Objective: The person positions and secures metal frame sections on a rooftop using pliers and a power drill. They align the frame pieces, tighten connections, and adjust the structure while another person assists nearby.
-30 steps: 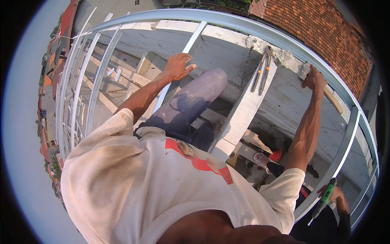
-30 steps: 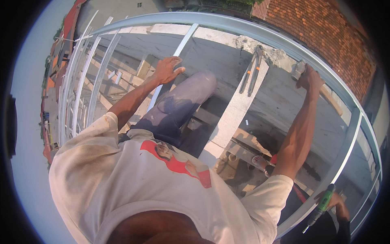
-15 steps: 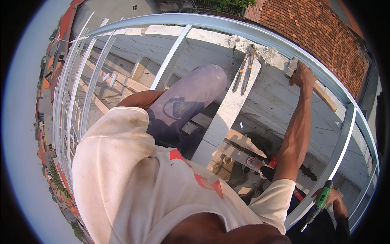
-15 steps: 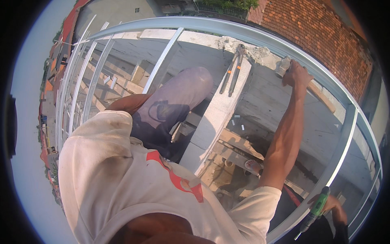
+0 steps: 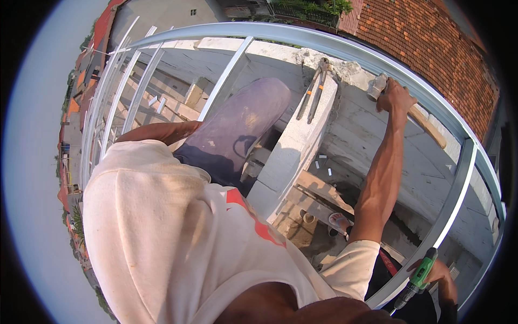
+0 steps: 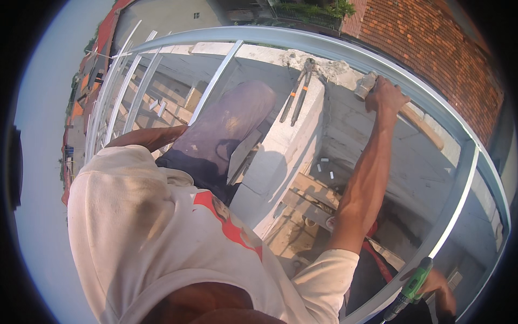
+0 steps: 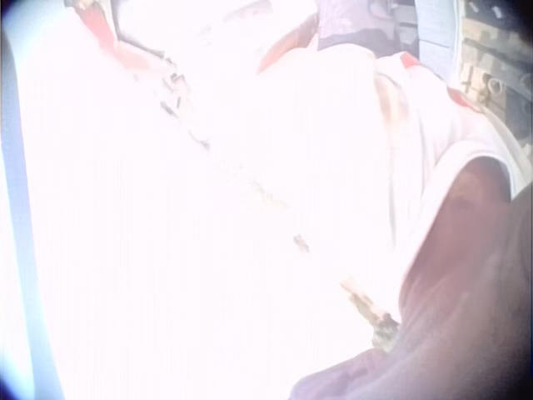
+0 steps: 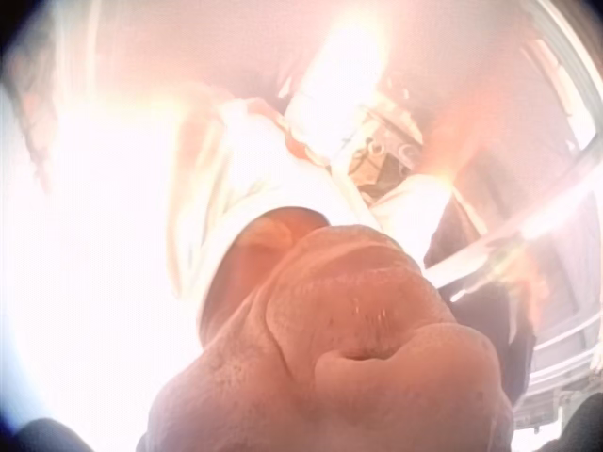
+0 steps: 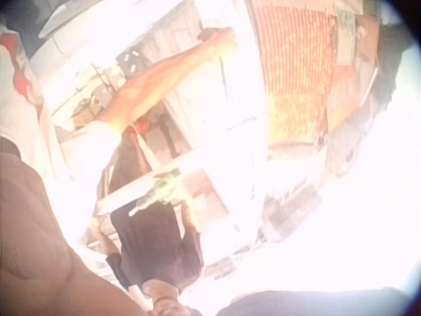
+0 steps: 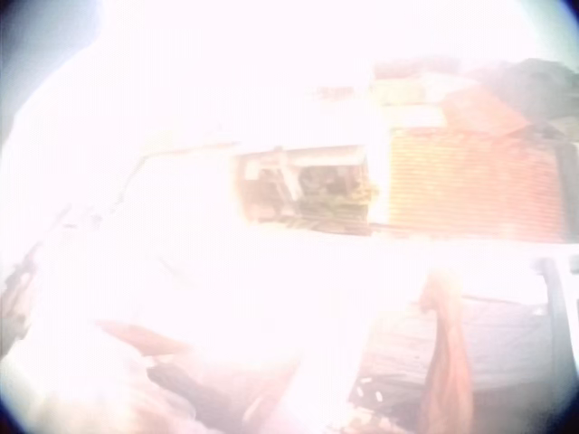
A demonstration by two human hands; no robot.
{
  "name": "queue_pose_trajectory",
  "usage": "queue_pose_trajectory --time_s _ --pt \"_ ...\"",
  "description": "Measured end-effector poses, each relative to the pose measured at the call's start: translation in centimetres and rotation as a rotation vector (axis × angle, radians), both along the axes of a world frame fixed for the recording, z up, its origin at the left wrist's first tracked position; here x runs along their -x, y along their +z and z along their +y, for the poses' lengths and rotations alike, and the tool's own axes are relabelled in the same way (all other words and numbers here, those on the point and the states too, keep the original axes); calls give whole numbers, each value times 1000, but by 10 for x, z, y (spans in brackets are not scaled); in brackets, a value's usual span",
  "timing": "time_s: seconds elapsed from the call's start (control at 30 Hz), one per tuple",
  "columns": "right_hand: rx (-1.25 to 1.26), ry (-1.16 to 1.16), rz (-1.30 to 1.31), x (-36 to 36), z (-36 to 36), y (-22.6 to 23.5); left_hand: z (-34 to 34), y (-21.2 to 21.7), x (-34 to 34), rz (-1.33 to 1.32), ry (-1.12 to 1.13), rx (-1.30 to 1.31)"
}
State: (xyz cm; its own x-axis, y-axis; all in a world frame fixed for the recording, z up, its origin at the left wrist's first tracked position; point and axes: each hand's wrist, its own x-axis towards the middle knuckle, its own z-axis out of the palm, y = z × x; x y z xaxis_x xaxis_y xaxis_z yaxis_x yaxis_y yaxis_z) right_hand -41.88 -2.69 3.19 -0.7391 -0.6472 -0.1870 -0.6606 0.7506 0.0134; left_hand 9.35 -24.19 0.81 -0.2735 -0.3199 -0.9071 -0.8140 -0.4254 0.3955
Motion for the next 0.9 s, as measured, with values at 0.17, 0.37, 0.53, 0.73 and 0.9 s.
queue_pose_trajectory --time_s 0.17,0.37,0.53,0.73,0.9 --pt "-25 -31 4 4 7 3 -17 31 -52 -60 164 29" --pt "23 -25 -5 4 10 3 -13 38 -75 -95 269 50" --pt "13 -22 -8 1 10 8 -11 31 -83 -87 312 46" --pt "17 -25 28 7 7 -1 -12 33 -100 -69 359 40" --pt "-2 -35 30 10 7 -5 -14 26 -101 -59 394 37"
